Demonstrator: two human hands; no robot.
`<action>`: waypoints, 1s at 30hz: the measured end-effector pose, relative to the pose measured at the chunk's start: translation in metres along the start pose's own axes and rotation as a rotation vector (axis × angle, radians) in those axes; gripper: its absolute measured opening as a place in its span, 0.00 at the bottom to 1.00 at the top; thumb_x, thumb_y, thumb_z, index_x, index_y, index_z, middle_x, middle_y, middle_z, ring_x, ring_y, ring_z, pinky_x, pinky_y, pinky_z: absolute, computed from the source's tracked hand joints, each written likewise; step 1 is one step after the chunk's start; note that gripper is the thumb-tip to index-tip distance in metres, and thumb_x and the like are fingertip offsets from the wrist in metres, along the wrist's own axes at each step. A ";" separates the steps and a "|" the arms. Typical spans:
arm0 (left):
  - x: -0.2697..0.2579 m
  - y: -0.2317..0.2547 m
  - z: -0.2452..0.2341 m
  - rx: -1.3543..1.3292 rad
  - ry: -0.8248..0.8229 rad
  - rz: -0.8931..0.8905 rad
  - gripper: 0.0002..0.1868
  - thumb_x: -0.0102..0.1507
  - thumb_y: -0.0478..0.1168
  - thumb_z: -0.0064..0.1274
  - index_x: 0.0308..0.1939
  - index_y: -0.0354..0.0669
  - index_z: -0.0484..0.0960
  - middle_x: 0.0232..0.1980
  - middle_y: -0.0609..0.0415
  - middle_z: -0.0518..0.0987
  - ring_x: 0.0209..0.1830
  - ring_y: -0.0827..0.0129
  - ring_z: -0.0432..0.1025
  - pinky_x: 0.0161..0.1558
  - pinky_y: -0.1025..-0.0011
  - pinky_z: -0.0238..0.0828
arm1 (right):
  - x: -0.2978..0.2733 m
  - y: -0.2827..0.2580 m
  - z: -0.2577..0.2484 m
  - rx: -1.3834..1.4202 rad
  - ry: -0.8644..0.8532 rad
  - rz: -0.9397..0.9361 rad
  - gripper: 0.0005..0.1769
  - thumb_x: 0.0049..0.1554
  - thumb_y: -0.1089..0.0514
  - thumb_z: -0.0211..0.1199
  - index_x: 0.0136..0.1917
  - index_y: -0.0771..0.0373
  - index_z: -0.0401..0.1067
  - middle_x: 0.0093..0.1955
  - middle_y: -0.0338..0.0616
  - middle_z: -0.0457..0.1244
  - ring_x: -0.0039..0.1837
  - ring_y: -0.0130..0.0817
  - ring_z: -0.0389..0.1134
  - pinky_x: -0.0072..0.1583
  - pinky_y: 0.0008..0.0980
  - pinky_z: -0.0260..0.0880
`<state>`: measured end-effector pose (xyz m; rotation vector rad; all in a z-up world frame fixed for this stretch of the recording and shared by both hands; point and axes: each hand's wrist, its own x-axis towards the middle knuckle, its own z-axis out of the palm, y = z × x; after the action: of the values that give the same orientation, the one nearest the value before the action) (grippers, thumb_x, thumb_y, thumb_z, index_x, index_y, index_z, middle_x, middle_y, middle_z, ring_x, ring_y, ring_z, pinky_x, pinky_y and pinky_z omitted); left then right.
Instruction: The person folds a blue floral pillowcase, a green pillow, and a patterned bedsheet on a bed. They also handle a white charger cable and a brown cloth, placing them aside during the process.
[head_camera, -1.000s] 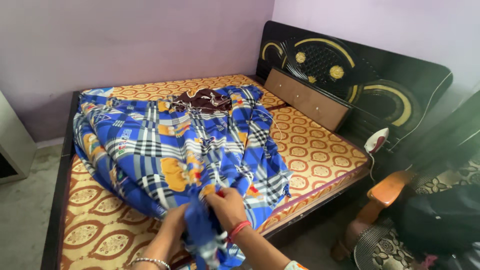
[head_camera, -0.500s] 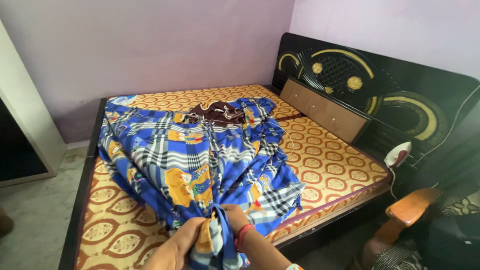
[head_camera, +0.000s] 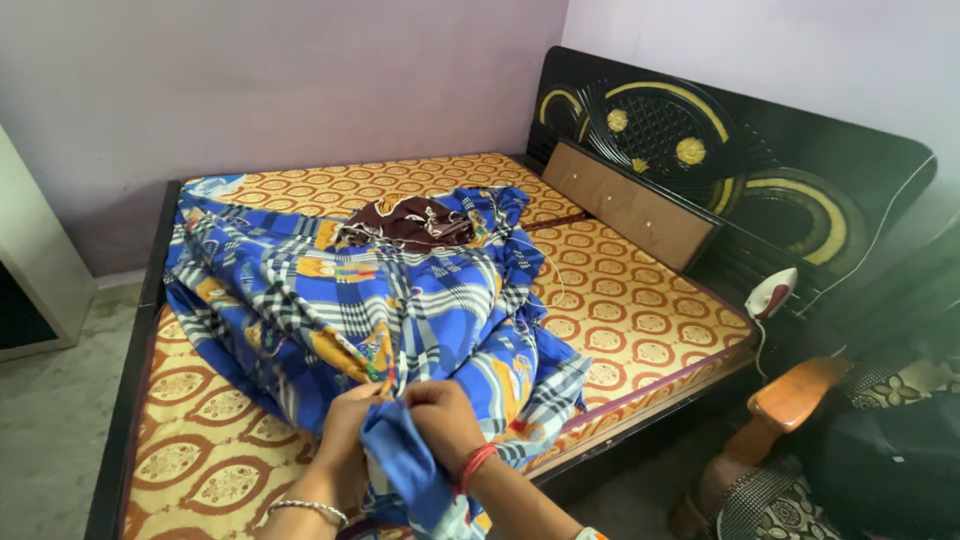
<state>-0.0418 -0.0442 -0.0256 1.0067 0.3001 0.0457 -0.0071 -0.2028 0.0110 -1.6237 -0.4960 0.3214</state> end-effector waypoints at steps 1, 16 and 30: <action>0.010 -0.008 -0.011 0.272 0.081 0.104 0.14 0.60 0.34 0.50 0.43 0.31 0.88 0.31 0.50 0.84 0.29 0.62 0.77 0.34 0.64 0.72 | 0.003 -0.003 -0.003 -0.021 0.058 -0.056 0.07 0.51 0.61 0.63 0.36 0.68 0.77 0.32 0.36 0.66 0.37 0.22 0.64 0.41 0.25 0.66; 0.050 -0.028 -0.054 0.290 0.234 -0.021 0.23 0.62 0.54 0.48 0.41 0.38 0.88 0.35 0.50 0.85 0.31 0.64 0.76 0.38 0.63 0.72 | 0.111 0.151 -0.015 0.654 -0.168 0.657 0.18 0.58 0.49 0.59 0.50 0.64 0.79 0.45 0.49 0.72 0.43 0.41 0.73 0.48 0.40 0.76; 0.135 -0.031 -0.044 0.345 0.407 0.018 0.33 0.51 0.54 0.74 0.42 0.26 0.80 0.33 0.51 0.80 0.26 0.69 0.73 0.27 0.70 0.73 | 0.083 0.079 0.004 -0.423 0.060 -0.128 0.16 0.52 0.48 0.65 0.47 0.58 0.81 0.45 0.47 0.72 0.47 0.43 0.76 0.52 0.37 0.75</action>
<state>0.0721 -0.0005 -0.1041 1.3417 0.6876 0.2223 0.0726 -0.1632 -0.0608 -1.9918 -0.6498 0.0719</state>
